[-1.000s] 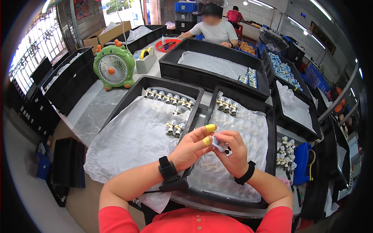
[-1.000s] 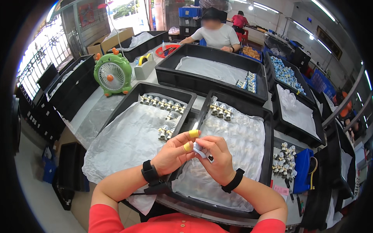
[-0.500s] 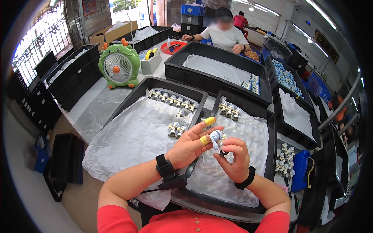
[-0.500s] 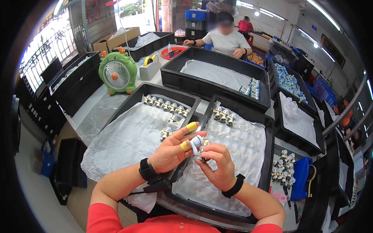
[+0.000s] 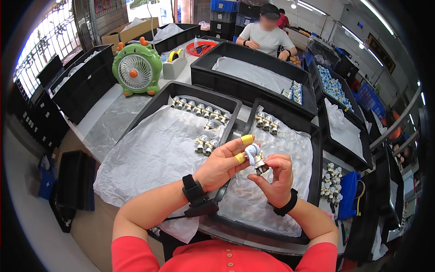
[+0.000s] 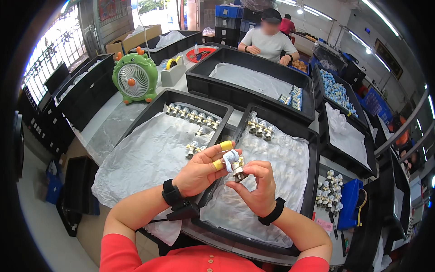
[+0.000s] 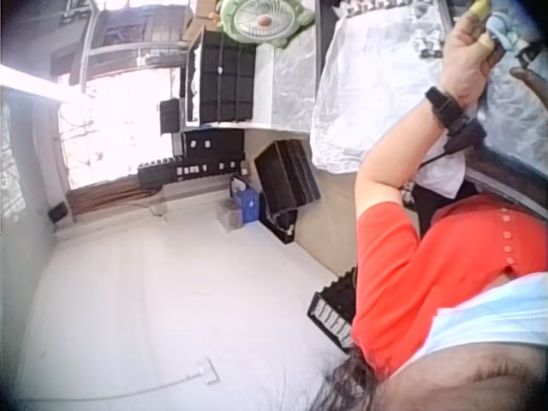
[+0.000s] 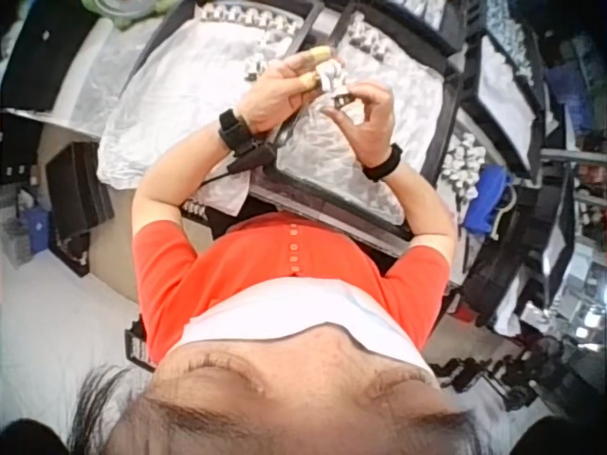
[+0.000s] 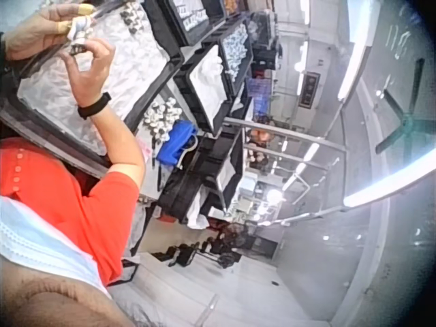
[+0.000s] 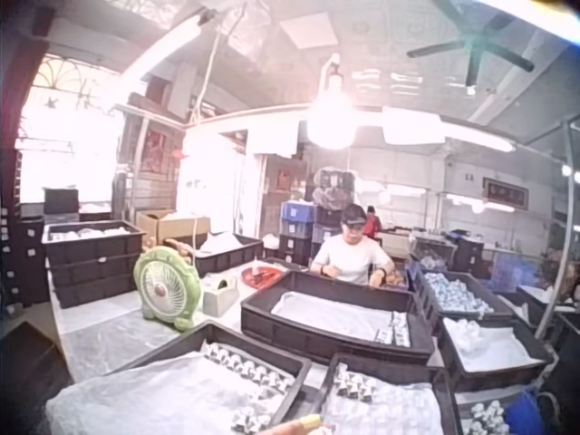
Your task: The person assembles small, white and gold miniature figures by hand. They pick up individual components from a tray, fit them together, and place the completed figures into a black tray lined with white paper. The process is repetitive, involving picking, assembling, and placing the figures one by one.
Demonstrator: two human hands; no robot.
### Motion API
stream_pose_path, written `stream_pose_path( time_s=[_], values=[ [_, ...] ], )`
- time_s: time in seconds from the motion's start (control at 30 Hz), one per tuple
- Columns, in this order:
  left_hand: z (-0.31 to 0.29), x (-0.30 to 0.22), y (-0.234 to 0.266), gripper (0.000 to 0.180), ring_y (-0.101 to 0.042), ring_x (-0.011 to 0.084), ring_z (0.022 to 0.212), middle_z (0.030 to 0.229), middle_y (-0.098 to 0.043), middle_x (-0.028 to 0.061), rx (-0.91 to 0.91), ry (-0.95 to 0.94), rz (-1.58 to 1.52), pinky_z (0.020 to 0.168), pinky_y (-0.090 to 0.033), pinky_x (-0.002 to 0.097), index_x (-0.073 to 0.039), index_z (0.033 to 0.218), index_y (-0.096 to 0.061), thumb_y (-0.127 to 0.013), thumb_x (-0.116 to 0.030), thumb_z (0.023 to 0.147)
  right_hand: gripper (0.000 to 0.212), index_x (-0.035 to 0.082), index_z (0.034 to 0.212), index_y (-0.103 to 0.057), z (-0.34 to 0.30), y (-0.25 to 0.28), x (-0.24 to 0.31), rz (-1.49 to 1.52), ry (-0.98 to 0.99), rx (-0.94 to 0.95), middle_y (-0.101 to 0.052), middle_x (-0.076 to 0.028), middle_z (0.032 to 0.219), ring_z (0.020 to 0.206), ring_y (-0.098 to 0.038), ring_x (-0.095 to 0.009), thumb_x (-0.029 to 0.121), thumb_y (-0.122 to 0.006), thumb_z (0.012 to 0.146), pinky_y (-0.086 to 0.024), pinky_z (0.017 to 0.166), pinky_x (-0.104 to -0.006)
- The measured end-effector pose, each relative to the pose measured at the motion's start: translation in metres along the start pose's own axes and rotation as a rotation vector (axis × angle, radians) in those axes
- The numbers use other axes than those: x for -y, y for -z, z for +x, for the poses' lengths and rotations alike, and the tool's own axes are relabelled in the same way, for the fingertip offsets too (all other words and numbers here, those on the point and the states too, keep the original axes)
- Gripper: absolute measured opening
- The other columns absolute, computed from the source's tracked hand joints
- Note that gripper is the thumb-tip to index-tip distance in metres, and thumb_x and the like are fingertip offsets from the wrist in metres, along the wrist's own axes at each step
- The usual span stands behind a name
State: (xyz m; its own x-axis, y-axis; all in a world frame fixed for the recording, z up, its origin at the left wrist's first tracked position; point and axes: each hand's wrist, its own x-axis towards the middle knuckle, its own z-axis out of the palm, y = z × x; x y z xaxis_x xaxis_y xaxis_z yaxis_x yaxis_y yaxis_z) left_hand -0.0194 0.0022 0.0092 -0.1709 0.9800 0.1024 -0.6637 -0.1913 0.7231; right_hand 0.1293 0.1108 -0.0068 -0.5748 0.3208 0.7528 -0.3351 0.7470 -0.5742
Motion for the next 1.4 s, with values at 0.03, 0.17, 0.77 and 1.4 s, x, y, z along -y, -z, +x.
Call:
stream_pose_path(
  time_s=[0.03, 0.17, 0.77, 1.4],
  values=[
    [0.000, 0.000, 0.001, 0.048, -0.047, 0.0169, 0.118, 0.136, -0.041, 0.0120, -0.007, 0.009, 0.008, 0.098, -0.041, 0.0303, -0.005, 0.137, -0.032, -0.048, -0.005, 0.092, 0.053, 0.007, 0.102, -0.044, -0.001, 0.001, 0.000, -0.010, -0.013, 0.018, -0.047, -0.009, 0.099, 0.089, -0.052, -0.017, 0.002, -0.080, 0.064, -0.047, 0.073, -0.0264],
    [0.000, 0.002, 0.002, 0.049, -0.047, 0.0175, 0.119, 0.135, -0.042, 0.0108, 0.029, -0.008, 0.008, 0.099, -0.040, 0.0311, -0.006, 0.136, -0.033, -0.050, -0.004, 0.091, 0.054, 0.008, 0.103, -0.043, -0.001, 0.005, -0.002, -0.019, -0.050, 0.057, -0.043, -0.007, 0.101, 0.090, -0.049, -0.014, 0.000, -0.080, 0.064, -0.044, 0.077, -0.0260],
    [0.006, -0.032, 0.011, 0.027, -0.059, 0.0118, 0.088, 0.100, -0.059, 0.0040, -0.292, -0.036, 0.108, 0.074, -0.048, 0.0239, -0.004, 0.114, -0.051, -0.057, -0.014, 0.090, 0.030, 0.002, 0.102, -0.055, 0.007, 0.003, -0.006, 0.074, -0.224, 0.127, -0.057, -0.009, 0.096, 0.082, -0.058, -0.017, 0.010, -0.071, 0.076, -0.048, 0.071, -0.0273],
    [0.030, -0.054, 0.169, 0.037, -0.065, 0.0259, 0.074, 0.081, -0.066, 0.0173, -0.621, 0.193, 1.920, 0.069, -0.052, 0.0335, 0.000, 0.095, -0.065, -0.071, -0.016, 0.062, 0.015, 0.003, 0.092, -0.062, 0.015, 0.010, 0.000, 0.051, -0.248, 0.225, -0.061, -0.008, 0.086, 0.073, -0.060, -0.016, 0.001, -0.065, 0.077, -0.048, 0.067, -0.0263]
  ],
)
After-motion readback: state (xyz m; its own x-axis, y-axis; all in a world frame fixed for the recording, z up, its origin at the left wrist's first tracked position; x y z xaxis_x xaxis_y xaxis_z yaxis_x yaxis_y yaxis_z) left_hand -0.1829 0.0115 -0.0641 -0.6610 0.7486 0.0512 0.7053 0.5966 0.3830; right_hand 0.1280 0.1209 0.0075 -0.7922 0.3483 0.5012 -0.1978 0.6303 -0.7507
